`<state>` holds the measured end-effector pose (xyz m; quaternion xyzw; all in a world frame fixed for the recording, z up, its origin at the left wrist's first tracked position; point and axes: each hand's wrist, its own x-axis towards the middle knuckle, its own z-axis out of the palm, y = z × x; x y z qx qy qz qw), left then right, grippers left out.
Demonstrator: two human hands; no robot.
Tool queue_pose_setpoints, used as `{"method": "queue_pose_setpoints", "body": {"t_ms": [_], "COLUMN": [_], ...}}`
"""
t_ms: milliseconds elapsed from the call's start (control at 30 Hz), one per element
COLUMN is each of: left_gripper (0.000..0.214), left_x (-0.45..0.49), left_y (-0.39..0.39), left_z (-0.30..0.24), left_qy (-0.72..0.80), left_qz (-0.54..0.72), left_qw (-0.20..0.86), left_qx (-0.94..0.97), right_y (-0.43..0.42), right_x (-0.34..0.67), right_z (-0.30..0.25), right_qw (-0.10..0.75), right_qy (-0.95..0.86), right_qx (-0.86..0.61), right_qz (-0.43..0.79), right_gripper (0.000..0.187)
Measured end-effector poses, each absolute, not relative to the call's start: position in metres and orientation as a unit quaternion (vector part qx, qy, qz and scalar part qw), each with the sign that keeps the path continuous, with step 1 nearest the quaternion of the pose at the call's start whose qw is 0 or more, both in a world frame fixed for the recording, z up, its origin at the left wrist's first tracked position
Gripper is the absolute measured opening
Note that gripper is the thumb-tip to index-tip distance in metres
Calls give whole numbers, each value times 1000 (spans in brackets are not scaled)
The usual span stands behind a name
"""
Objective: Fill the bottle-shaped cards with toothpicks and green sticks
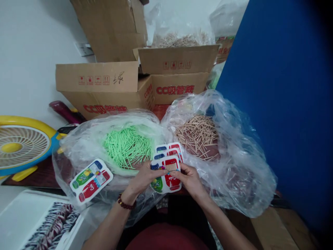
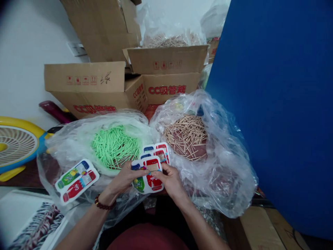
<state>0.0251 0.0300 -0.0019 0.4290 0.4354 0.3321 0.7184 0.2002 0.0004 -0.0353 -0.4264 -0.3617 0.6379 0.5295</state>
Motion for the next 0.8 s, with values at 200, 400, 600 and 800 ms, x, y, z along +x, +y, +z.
{"method": "queue_pose_setpoints", "body": {"t_ms": [200,400,600,800], "left_gripper": [30,27,35,32], "left_x": [29,33,24,21], "left_y": [29,28,25,21], "left_z": [-5,0,1,-4], "left_qy": [433,450,472,473], "left_qz": [343,347,356,352], "left_qw": [719,693,695,703], "left_qx": [422,444,408,398], "right_y": [-1,-1,38,76], "right_x": [210,215,297,340], "right_z": [-47,-46,-33,-33], "right_qw": [495,477,425,161], "right_qy": [-410,-464,-582,-674], "right_qx": [-439,-458,-615,-699], "right_qz": [628,589,321,175], "right_gripper": [25,24,21,15]}}
